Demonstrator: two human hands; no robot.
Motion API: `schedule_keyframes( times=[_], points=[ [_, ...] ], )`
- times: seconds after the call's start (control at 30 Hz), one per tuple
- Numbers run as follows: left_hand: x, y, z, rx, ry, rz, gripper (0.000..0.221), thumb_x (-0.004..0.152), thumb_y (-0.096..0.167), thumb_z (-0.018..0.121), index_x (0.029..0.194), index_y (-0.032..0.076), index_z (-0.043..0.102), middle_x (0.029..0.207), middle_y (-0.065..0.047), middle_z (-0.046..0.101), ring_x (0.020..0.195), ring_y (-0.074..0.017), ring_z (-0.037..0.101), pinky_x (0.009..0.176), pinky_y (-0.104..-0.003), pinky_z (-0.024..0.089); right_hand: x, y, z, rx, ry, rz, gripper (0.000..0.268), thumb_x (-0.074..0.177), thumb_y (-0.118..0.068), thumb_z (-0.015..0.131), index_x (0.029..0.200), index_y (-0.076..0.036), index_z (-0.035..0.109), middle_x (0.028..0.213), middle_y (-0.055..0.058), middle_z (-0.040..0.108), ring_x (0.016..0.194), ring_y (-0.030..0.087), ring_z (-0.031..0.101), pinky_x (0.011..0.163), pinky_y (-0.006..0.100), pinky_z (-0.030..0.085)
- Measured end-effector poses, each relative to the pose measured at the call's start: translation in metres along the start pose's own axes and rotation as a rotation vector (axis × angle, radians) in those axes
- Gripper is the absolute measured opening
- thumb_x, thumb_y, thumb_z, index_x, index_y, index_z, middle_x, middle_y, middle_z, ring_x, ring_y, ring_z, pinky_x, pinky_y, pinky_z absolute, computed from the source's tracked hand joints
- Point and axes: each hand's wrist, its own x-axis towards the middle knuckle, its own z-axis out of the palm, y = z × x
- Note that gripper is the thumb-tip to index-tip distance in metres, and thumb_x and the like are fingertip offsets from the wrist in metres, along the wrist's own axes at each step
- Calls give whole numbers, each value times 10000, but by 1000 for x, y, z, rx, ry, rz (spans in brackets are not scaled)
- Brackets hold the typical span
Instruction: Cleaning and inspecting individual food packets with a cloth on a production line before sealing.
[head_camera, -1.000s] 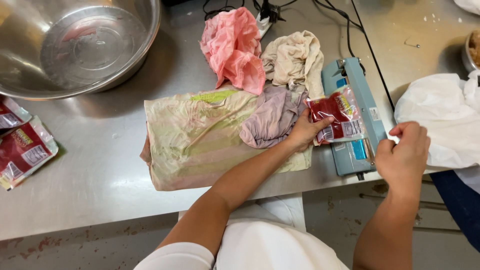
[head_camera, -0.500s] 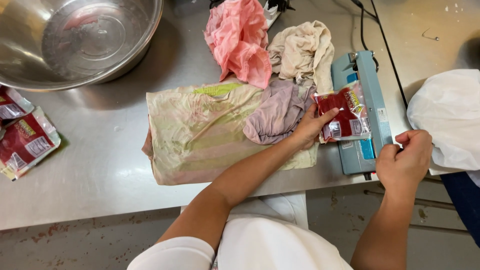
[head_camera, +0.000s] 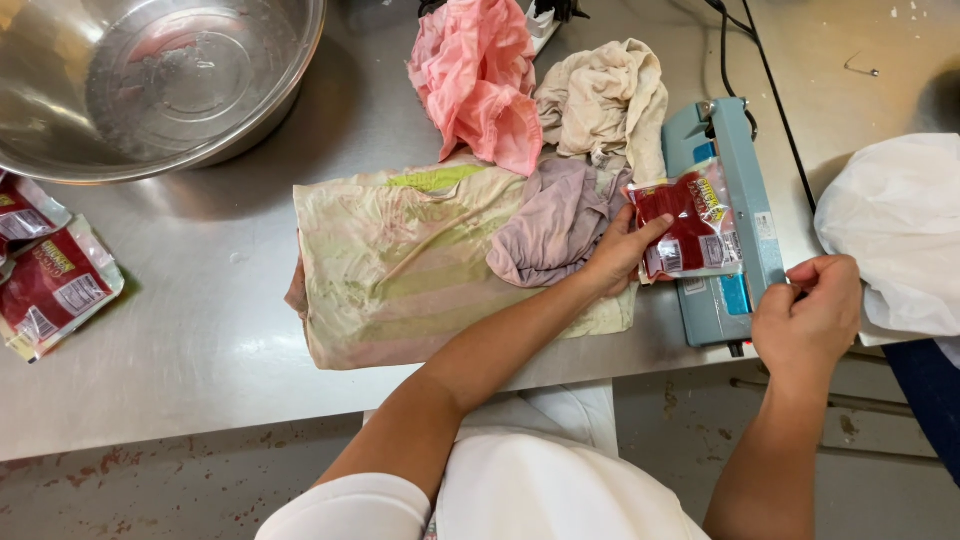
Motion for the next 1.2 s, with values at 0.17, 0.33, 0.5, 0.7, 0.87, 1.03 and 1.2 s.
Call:
schedule_keyframes(
  times=[0.17,0.33,0.5,0.7,0.87,1.03,1.2],
  points=[
    [-4,5,7,40,29,-16,637,877,274,721,1412,126,409,1180,-183,666,825,-310,722,486,-434,629,2,8,3,-67,51,-89,168,886,22,499,1047,-25,512,1008,142,561,934,397,528,767,529,404],
    [-3,18,8,104,24,-124,614,873,273,723,1393,187,409,1111,-166,692,798,-286,717,442,-341,599,21,-5,-15,-135,-35,-90,184,903,-12,491,1058,-39,586,1037,149,612,959,388,552,792,544,429],
    [-34,49,1,64,-25,-168,554,910,207,719,1393,166,452,878,-159,738,562,-181,670,320,-196,475,58,-45,-53,-99,-107,-68,234,935,-78,532,1147,-27,618,1090,122,672,993,302,649,878,474,477],
    [-148,144,-81,164,-391,187,638,887,160,780,1432,76,458,1191,-163,700,926,-228,740,740,-346,641,33,-62,-36,-216,151,-562,272,903,43,595,1163,59,674,1053,232,638,962,484,566,872,563,403],
    [-248,198,-136,1533,259,183,763,856,456,745,1461,139,406,1207,-151,672,1009,-325,666,816,-449,546,-1,-154,59,132,-388,-506,321,945,-74,597,1260,-54,656,1212,223,610,1151,433,568,999,514,447],
    [-288,181,-187,1575,557,299,663,877,453,732,1401,106,521,1154,-186,681,1105,-443,681,906,-562,562,12,-137,166,-195,-736,-522,602,921,-322,707,1499,-303,539,1585,168,434,1401,494,413,1108,675,364],
    [-270,139,-250,1590,605,453,330,881,461,730,864,131,727,922,-91,630,949,-359,660,830,-458,558,28,-158,144,206,-313,-514,307,884,-63,684,1190,-69,700,1047,134,673,1044,366,652,896,429,526]
  ],
)
